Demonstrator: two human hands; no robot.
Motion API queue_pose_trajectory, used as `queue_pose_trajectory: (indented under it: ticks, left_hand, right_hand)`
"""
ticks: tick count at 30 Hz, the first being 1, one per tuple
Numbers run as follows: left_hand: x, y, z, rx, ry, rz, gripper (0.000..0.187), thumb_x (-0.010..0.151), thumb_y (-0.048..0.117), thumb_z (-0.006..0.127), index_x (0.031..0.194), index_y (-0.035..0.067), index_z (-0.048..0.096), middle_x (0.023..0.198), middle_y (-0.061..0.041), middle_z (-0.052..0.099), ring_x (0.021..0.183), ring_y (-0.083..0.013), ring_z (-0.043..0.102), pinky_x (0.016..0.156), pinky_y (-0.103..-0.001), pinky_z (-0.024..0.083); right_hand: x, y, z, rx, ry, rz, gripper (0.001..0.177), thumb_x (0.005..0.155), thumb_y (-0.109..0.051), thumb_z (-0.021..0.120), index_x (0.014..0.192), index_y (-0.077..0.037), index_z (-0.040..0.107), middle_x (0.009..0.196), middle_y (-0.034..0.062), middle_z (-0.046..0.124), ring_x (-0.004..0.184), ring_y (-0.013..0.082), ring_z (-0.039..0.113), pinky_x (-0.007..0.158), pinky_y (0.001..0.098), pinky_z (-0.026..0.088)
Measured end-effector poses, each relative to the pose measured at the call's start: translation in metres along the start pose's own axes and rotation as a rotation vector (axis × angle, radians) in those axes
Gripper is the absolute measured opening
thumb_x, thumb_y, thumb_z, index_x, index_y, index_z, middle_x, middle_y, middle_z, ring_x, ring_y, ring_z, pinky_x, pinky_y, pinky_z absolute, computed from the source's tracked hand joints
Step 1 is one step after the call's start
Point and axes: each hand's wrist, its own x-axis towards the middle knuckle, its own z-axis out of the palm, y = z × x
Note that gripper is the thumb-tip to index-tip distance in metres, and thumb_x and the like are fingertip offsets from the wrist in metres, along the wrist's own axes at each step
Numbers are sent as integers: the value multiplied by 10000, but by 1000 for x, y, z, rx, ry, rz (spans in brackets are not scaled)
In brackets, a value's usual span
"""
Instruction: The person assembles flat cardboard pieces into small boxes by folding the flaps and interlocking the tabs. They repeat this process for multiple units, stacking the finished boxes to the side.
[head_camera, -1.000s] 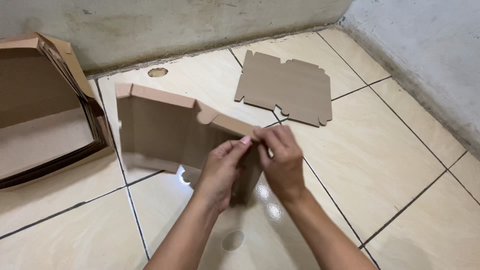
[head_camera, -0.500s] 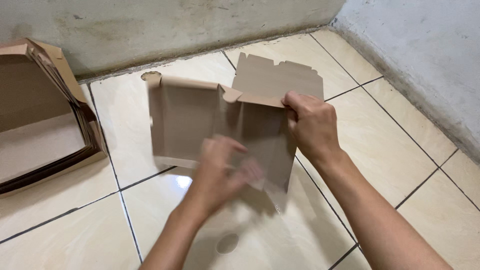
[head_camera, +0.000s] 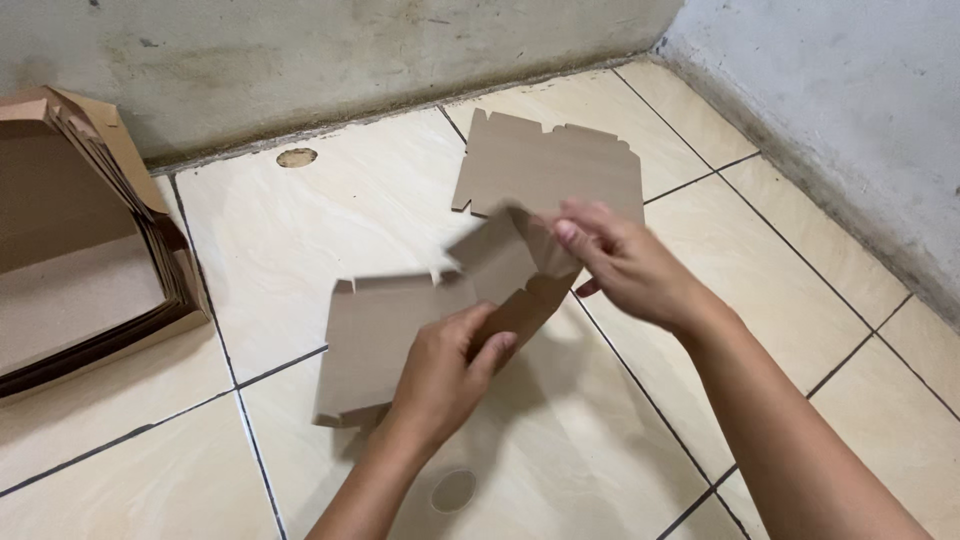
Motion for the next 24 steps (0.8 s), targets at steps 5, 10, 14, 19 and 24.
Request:
queue_pose_trajectory:
  ticks: [5,10,14,19,24]
  left_hand:
    - [5,-2,-6,-61,2,-233,209,947,262,680,994,64,727,711,-101,716,610,-141,621,572,-325,493]
    - [8,-14,0,-440,90,-232,290,990,295,662,887,31,724,687,1,627,627,-47,492,541,-237,426]
    - [8,-20,1,-496,113,-385,310,971,315,660,866,34,732,688,17,639,599,-59,509,523,-242,423]
    - [6,-24,5,-546,103,-489,298,970,290,662,887,20,758,698,-20,641,581,-86,484,501,-267,394]
    - [6,-24,12,-633,110,-454,271,966,268,639,920,32,763,765,-13,710,645,-43,585,573,-218,486]
  right_hand:
    - [-17,-6,2,11,-143,-127,314,926,-318,599,1110,-105,739,1608,70,417,1070,213,720,804,336,654]
    - [-15,-13,12,-99,-32,-173,260,920,-319,658,891,-62,684,1565,59,470,1061,171,714,817,339,634]
    - [-15,-14,23,149,-72,-166,277,950,-317,638,864,-54,651,1576,66,437,1064,223,677,836,353,620]
    - [-11,-14,31,-17,-170,-58,236,885,-289,653,807,-67,669,1520,36,444,1222,192,626,830,370,640]
    - [1,-19,41,-368,-152,-170,223,849,-246,728,776,-35,723,1421,92,518,1296,250,540,975,422,505]
